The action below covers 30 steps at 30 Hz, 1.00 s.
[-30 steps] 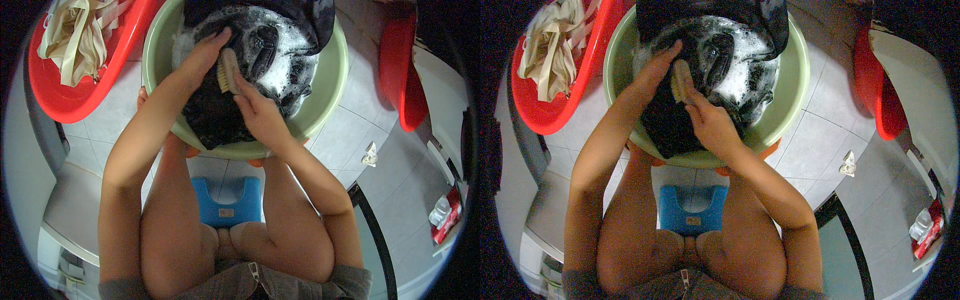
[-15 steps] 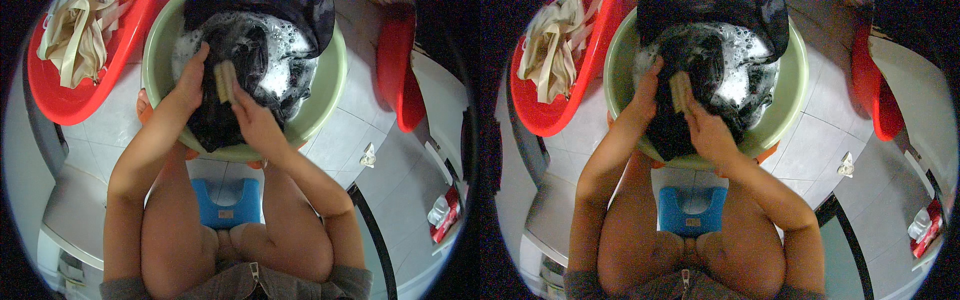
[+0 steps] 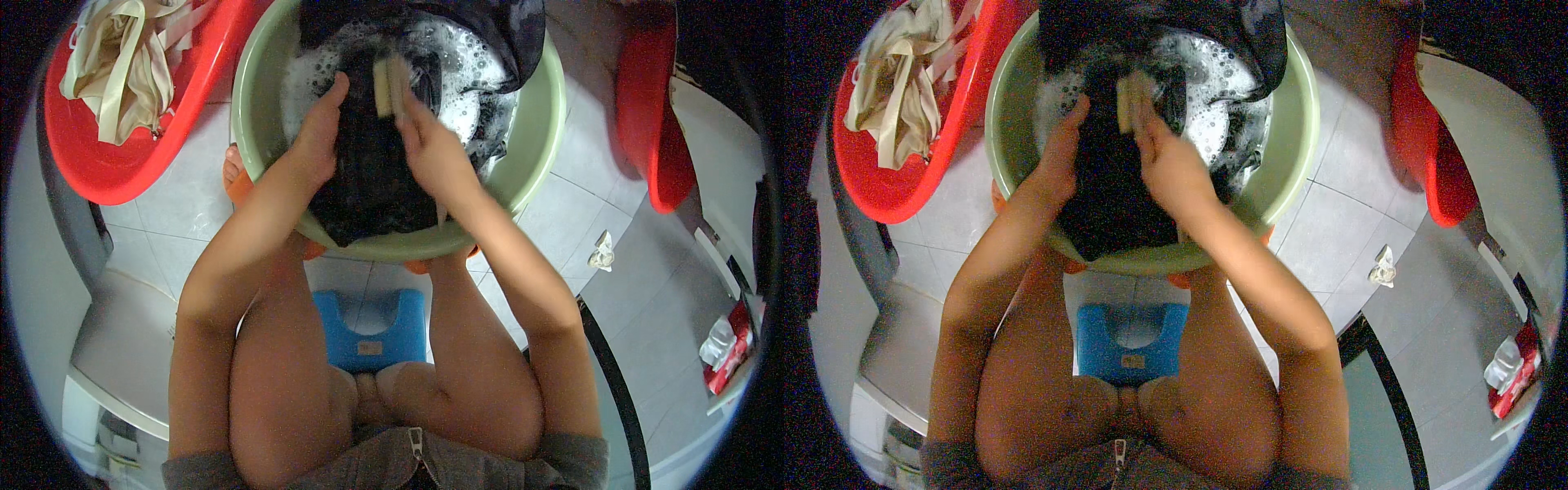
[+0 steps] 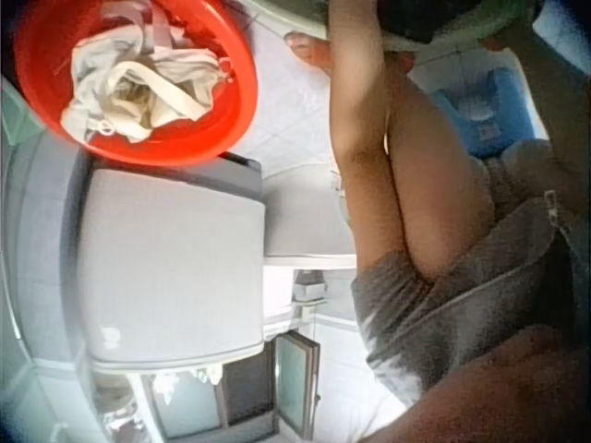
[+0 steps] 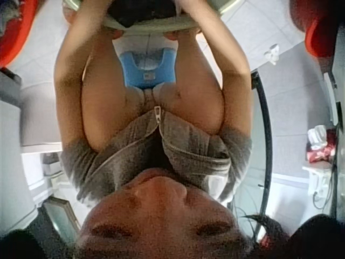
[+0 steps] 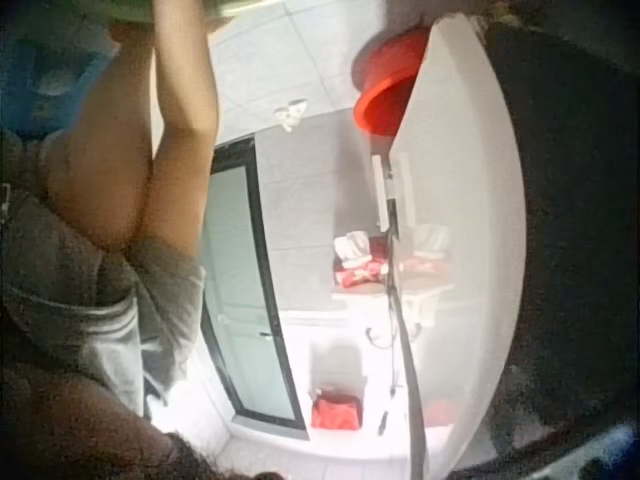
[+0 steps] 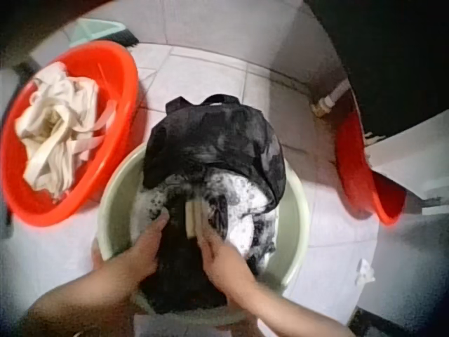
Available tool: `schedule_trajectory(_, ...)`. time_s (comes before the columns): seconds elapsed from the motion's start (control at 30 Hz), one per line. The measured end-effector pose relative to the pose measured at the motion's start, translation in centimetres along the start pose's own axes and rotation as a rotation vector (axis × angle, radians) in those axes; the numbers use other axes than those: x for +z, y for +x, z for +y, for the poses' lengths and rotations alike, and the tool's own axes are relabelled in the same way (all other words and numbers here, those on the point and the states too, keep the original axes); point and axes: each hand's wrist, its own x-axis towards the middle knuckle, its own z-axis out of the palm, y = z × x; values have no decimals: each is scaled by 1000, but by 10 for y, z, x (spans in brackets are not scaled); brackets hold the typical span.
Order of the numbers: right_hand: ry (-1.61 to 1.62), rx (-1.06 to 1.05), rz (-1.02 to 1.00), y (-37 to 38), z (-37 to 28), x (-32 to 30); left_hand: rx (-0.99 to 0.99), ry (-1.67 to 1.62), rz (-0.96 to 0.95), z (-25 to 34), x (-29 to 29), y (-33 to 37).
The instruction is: The person sits on a small blue stool and hand-washes a black garment in a light green basin filled with soapy water. Using a wooden-handled brush, they scrub the fabric repeatedly, focusing on different sections of the garment. A red basin containing other clothes is visible to the left.
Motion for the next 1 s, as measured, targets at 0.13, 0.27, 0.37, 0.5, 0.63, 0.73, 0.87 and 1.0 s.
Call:
schedule_trajectory(0.13,10,100,-171,-62,-12,8,92,14,-19,1,-5,1)
schedule_trajectory(0.27,-71,16,-100,-43,-20,5,41,26,20,-3,-7,0)
schedule_trajectory(0.37,-168,49,-15,1,-12,5,-58,2,-14,-8,4,-10)
schedule_trajectory(0.5,-32,-37,5,29,-3,-5,36,118,-21,-11,18,-24)
schedule_trajectory(0.63,-9,-67,-210,0,-15,-11,263,450,-88,-17,-13,-5)
schedule_trajectory(0.73,-89,-148,-93,6,1,-6,341,645,-138,-24,-18,-1)
schedule_trajectory(0.87,-318,-105,51,38,13,-5,315,618,-73,-17,-13,3)
schedule_trajectory(1.0,-182,-71,235,24,4,-23,225,173,-57,24,-3,-10)
